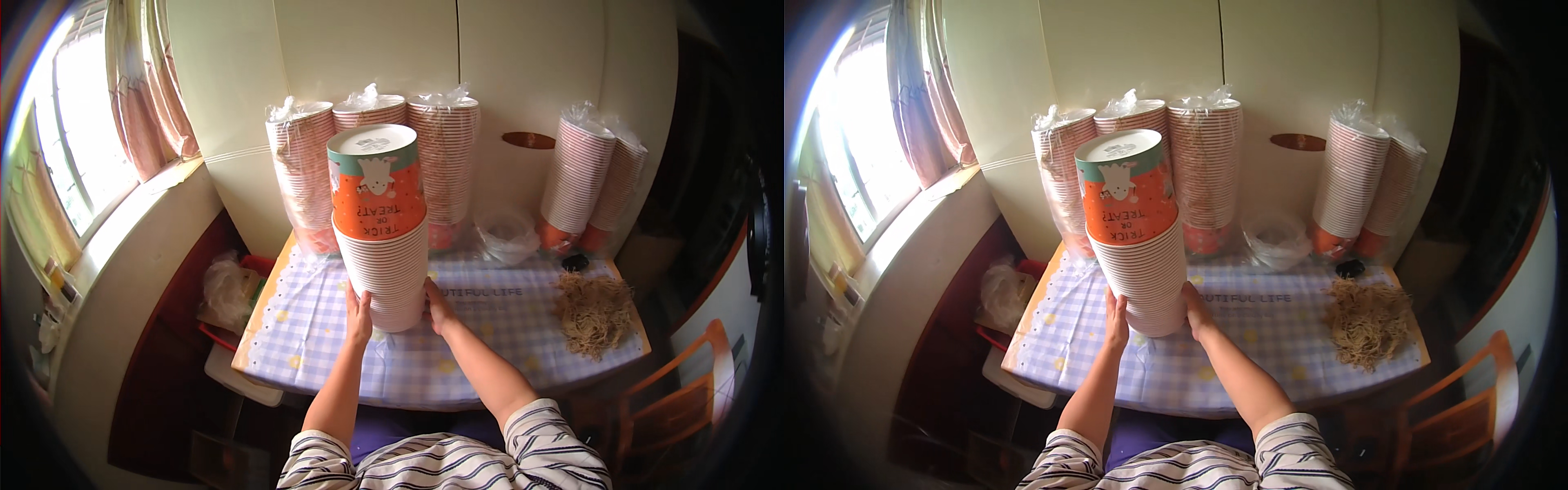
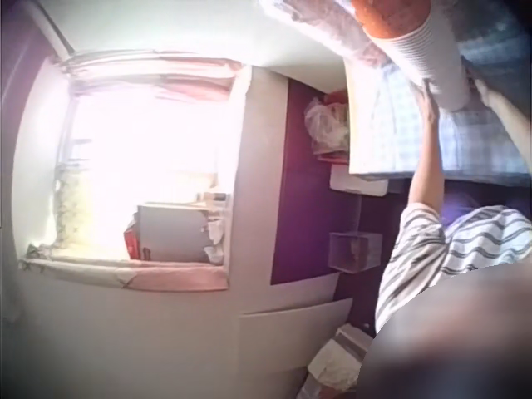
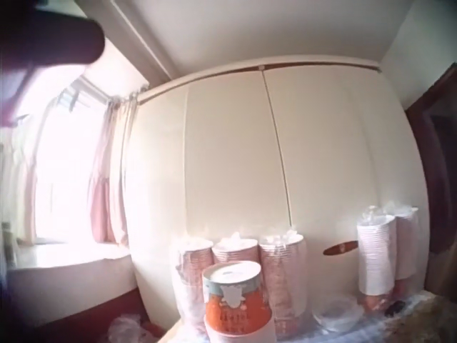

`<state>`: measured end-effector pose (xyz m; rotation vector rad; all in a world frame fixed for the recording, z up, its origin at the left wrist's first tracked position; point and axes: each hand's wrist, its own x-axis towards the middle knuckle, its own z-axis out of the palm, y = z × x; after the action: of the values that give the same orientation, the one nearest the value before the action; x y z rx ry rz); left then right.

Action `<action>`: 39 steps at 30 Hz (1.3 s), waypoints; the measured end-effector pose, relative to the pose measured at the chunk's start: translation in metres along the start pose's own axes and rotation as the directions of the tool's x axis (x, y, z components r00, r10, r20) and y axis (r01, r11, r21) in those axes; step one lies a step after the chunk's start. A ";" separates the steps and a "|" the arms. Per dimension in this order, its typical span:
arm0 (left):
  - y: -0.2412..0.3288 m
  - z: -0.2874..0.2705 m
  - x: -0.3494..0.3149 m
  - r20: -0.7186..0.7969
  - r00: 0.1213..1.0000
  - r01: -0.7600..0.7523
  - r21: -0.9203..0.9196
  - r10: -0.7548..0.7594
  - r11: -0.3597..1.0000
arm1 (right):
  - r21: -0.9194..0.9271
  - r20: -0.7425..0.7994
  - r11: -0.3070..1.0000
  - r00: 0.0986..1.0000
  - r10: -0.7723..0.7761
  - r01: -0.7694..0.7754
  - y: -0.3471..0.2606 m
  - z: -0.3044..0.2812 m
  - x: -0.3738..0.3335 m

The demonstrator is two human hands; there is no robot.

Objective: Packaging stacks of paper cups into plastic bags and organizing them on a table.

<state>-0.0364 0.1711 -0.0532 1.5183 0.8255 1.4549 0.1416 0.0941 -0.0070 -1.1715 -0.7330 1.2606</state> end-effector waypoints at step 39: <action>0.019 0.003 -0.068 -0.056 0.984 -0.116 0.528 0.170 0.841 | -0.662 0.673 -0.195 0.459 -0.579 0.724 -0.342 0.136 -0.047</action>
<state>-0.0428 0.1015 -0.0649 1.9560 1.2714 1.4964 0.1182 0.1161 0.3624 -1.2021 -2.0997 -0.2951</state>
